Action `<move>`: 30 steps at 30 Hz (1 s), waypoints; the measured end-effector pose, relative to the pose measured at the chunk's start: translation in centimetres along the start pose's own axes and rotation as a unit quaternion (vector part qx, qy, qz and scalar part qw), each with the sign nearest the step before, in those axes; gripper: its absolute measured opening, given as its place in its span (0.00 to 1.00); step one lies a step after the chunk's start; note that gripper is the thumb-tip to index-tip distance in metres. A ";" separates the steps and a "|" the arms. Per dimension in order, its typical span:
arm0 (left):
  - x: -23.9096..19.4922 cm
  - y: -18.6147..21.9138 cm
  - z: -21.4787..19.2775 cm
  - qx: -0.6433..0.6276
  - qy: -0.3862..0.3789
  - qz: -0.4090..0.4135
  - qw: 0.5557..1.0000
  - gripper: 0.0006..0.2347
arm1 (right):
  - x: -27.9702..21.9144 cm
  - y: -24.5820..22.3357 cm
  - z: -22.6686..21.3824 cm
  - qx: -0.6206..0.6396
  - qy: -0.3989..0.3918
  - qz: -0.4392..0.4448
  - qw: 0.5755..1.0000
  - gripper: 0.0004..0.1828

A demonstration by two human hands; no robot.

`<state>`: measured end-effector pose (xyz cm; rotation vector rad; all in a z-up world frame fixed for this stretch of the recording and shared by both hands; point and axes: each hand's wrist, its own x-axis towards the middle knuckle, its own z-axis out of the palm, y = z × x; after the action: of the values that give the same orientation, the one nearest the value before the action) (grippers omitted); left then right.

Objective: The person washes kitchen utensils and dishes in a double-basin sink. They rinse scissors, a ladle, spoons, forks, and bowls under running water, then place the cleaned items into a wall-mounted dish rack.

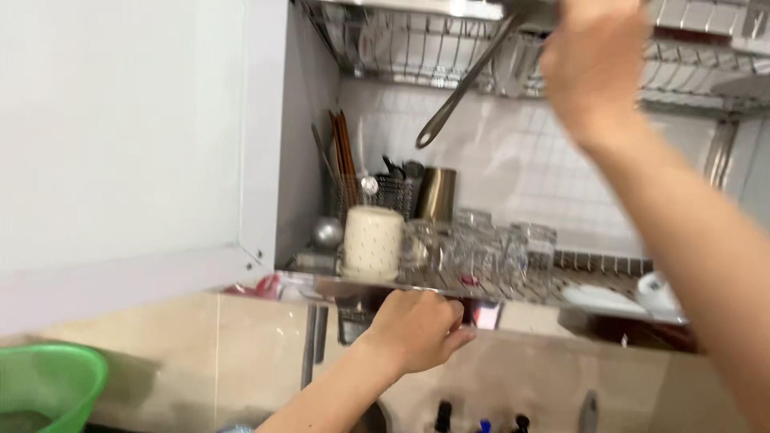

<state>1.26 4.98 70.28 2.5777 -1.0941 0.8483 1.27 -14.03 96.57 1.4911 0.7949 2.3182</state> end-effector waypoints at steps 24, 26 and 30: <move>-5.6 -5.2 1.0 -0.009 -0.009 -0.016 1.000 0.16 | -5.7 -14.2 21.5 0.180 -0.541 0.256 0.781 0.63; -5.7 -3.8 1.2 -0.011 -0.014 -0.028 0.999 0.17 | -5.1 -13.9 17.4 0.163 -0.512 0.239 0.809 0.48; -5.0 -0.4 3.2 -0.042 -0.046 -0.053 0.997 0.16 | -5.0 -12.4 8.8 0.219 -0.479 0.227 0.819 0.17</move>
<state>0.10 6.91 64.81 2.6006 -0.9840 0.6506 10.52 -3.87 88.42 2.9151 0.7108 1.2349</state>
